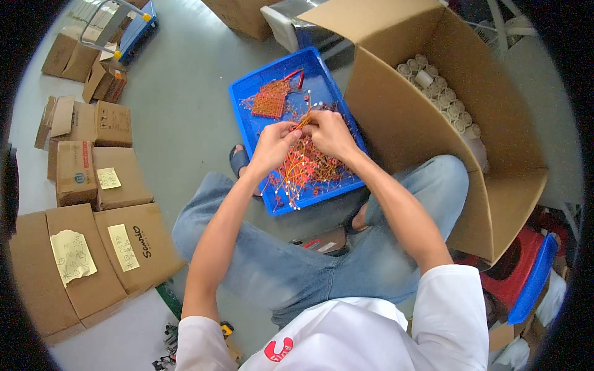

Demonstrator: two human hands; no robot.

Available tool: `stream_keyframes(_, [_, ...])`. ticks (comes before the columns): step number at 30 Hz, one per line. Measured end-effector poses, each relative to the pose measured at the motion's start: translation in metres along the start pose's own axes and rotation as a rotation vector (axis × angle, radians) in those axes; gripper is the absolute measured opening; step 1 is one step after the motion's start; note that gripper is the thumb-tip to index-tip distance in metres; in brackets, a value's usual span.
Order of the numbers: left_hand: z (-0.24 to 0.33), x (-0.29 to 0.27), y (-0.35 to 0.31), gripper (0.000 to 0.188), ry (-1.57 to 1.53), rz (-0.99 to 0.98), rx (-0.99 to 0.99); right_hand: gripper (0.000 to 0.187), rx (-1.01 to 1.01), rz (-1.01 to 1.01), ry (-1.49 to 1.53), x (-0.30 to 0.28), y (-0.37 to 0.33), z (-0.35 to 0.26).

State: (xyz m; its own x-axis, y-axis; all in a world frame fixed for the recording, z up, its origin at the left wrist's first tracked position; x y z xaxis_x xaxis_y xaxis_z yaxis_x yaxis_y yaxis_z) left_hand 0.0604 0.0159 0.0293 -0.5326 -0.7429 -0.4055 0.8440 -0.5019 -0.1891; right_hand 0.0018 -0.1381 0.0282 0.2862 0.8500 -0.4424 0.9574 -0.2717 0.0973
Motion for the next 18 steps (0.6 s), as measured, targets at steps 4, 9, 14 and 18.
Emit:
stream_keyframes(4, [0.006,0.01,-0.006,0.021,0.19,0.109,0.055,0.015,-0.011,0.107,-0.106,0.006,-0.011,-0.001])
stream_keyframes(9, [0.007,0.024,-0.01,0.021,0.197,0.227,0.088,0.014,0.008,0.166,-0.194,0.011,-0.017,0.001])
stream_keyframes(14, [0.01,0.022,-0.006,0.032,0.125,0.187,0.073,0.018,0.039,0.172,-0.155,0.009,-0.013,0.002])
stream_keyframes(18, [0.007,0.011,-0.002,0.061,0.259,0.14,-0.032,0.026,0.021,0.125,-0.228,0.01,-0.01,0.015])
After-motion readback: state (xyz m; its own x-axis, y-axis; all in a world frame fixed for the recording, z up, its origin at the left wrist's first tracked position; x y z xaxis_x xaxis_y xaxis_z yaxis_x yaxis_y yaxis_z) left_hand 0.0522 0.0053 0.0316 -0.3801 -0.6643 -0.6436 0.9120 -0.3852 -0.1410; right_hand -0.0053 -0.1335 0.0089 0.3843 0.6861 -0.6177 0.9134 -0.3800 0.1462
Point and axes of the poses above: each hand's wrist, its own y-axis towards the middle knuckle, its own x-axis out of the palm, z = x × y, the point moved 2 cm from there along y, towards the middle knuckle, and after that the axes turned 5 degrees about z, right-handed, at the moved point
